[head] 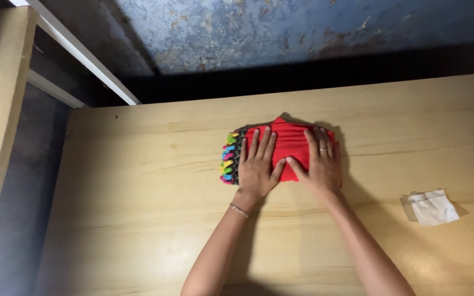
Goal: Flattening and folding a red cloth pouch on a wooden table.
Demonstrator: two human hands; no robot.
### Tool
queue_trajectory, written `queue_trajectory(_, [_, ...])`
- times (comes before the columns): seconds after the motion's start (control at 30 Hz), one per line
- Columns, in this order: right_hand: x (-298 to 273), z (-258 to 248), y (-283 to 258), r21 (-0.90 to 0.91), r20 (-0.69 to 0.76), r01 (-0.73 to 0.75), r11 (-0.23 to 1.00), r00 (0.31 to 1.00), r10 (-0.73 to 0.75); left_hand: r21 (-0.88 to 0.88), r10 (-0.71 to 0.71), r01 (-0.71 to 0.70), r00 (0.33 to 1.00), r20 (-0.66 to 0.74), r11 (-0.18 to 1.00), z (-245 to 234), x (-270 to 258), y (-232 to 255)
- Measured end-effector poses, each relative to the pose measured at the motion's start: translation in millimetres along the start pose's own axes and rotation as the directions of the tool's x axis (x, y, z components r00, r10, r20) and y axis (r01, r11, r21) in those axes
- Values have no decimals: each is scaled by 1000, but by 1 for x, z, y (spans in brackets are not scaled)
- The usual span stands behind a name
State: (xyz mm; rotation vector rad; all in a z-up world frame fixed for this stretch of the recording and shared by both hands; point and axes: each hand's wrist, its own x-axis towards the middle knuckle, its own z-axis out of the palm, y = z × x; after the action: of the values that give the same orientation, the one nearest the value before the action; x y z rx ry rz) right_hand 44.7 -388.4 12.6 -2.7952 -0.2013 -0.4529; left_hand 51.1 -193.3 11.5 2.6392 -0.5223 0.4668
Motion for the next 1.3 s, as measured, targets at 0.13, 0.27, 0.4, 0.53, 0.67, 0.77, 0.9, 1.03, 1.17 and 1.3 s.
queue_trajectory(0.13, [9, 7, -10, 59, 5, 29, 998, 1000, -29, 6, -20, 20, 1000, 6, 1000, -5, -2, -12])
queue_trajectory(0.27, [30, 15, 0, 95, -32, 100, 990, 995, -97, 60, -53, 52, 998, 16, 997, 3, 11, -18])
queue_trajectory(0.4, [50, 16, 19, 125, -27, 97, 987, 995, -95, 69, -72, 71, 997, 15, 995, 20, 33, -14])
queue_trajectory(0.53, [63, 18, 56, 146, -85, 129, 981, 989, -118, 68, -74, 75, 997, -11, 995, 46, 56, 3])
queue_trajectory(0.67, [61, 1, 92, 115, -92, 90, 989, 993, -79, 68, -64, 63, 998, 22, 996, 69, 75, 33])
queue_trajectory(0.77, [54, -16, 116, 85, -99, 64, 994, 994, -55, 50, -43, 41, 998, 49, 998, 82, 86, 60])
queue_trajectory(0.9, [45, -21, 137, 63, -107, 17, 998, 994, -11, 38, -21, 18, 998, 67, 999, 91, 90, 82])
queue_trajectory(1.03, [53, -15, 125, 78, -122, 39, 996, 992, -30, 45, 8, -10, 998, 60, 999, 86, 88, 64])
queue_trajectory(1.17, [68, 1, 79, 52, -79, 29, 998, 997, -25, 36, -38, 36, 996, 74, 999, 68, 85, 19])
queue_trajectory(1.3, [97, 39, 11, 43, -36, 87, 995, 996, -86, 65, -146, 142, 988, 59, 988, 32, 69, -52])
